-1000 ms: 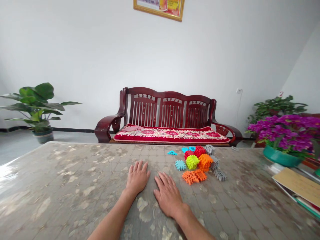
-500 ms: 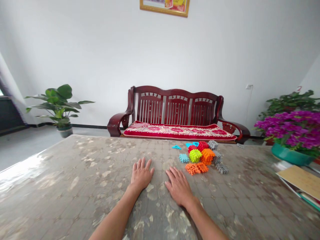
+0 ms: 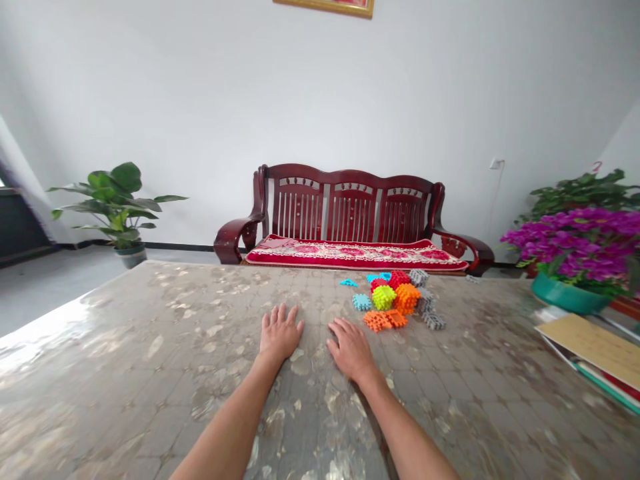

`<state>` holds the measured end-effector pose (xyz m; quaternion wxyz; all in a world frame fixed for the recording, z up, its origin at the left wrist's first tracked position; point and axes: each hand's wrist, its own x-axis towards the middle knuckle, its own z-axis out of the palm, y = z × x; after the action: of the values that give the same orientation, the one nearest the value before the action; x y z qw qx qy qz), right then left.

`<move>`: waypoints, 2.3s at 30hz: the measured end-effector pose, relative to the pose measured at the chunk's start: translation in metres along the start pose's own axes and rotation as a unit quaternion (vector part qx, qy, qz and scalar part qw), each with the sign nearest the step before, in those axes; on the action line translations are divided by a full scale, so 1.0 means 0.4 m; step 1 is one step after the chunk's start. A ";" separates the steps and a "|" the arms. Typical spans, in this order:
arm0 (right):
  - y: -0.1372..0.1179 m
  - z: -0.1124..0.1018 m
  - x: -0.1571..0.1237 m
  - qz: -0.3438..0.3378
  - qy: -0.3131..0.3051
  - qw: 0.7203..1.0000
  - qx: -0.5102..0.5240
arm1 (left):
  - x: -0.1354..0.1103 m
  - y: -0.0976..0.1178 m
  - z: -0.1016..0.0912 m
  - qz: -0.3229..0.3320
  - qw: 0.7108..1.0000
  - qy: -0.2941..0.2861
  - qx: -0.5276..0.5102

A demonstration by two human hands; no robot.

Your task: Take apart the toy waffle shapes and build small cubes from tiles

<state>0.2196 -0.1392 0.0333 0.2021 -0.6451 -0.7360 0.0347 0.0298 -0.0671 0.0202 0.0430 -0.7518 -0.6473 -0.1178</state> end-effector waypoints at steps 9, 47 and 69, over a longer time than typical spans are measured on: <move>0.002 0.005 -0.001 -0.006 0.009 1.000 0.010 | -0.004 0.004 -0.013 -0.004 1.000 -0.008 -0.007; 0.251 -0.098 0.011 0.331 0.118 0.933 -0.074 | -0.010 0.160 -0.032 0.159 0.959 -0.048 -0.231; 0.058 0.031 0.036 0.067 0.205 0.915 0.340 | -0.015 0.149 -0.022 0.156 0.952 0.004 -0.263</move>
<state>0.2359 -0.1189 0.0184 0.5533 -0.5783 -0.5768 0.1636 0.0866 -0.0843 0.0326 -0.1359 -0.8277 -0.4674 -0.2791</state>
